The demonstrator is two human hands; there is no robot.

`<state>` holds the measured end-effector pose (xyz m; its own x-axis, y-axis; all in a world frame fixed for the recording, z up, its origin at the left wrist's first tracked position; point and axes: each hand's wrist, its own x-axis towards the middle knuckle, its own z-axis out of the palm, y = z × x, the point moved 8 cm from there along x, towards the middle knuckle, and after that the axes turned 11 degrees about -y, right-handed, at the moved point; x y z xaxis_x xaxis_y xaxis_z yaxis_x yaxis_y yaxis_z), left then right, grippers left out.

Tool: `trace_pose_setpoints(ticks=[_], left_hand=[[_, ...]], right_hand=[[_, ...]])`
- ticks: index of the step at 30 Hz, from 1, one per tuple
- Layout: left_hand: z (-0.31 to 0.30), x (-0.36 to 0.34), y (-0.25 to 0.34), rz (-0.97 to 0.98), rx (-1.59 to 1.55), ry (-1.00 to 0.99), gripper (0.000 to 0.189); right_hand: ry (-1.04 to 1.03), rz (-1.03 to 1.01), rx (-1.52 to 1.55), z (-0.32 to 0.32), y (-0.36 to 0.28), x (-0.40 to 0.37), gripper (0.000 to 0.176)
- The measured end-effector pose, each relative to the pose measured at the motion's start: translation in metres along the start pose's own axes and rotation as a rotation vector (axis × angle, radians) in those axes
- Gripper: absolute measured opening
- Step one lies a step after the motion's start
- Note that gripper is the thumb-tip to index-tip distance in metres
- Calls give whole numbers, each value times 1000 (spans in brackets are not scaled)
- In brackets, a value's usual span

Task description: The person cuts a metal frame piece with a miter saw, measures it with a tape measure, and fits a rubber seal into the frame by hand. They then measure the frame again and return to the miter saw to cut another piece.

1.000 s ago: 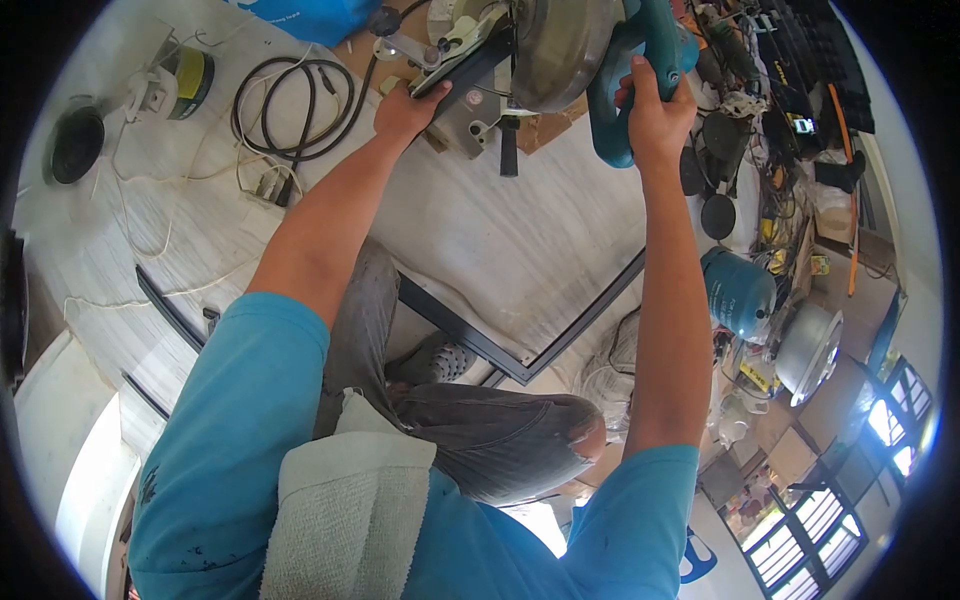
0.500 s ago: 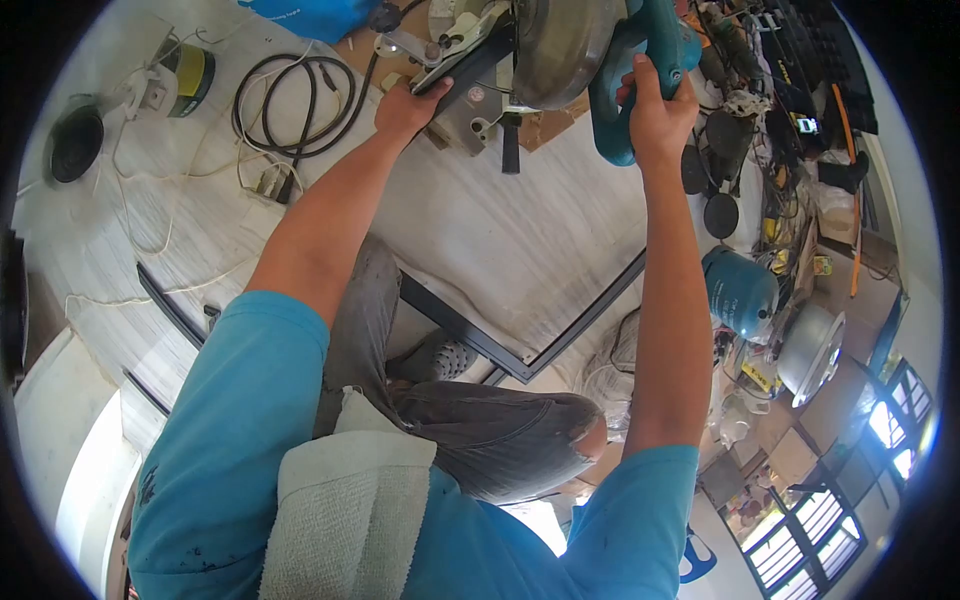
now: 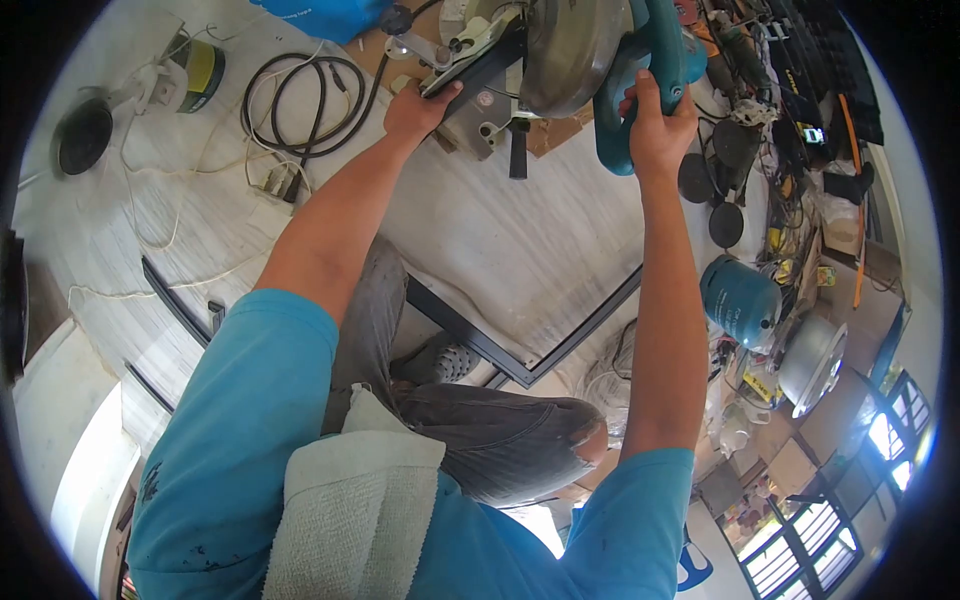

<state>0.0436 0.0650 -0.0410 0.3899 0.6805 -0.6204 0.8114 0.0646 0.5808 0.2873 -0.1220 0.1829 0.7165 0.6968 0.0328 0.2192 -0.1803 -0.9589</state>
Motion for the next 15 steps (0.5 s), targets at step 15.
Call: trace_pose_setpoints(ticks=[15], left_hand=[[-5,-2,6,73,-35,31,86]], right_hand=[[-9,-59,-172,1,22,-5,23]])
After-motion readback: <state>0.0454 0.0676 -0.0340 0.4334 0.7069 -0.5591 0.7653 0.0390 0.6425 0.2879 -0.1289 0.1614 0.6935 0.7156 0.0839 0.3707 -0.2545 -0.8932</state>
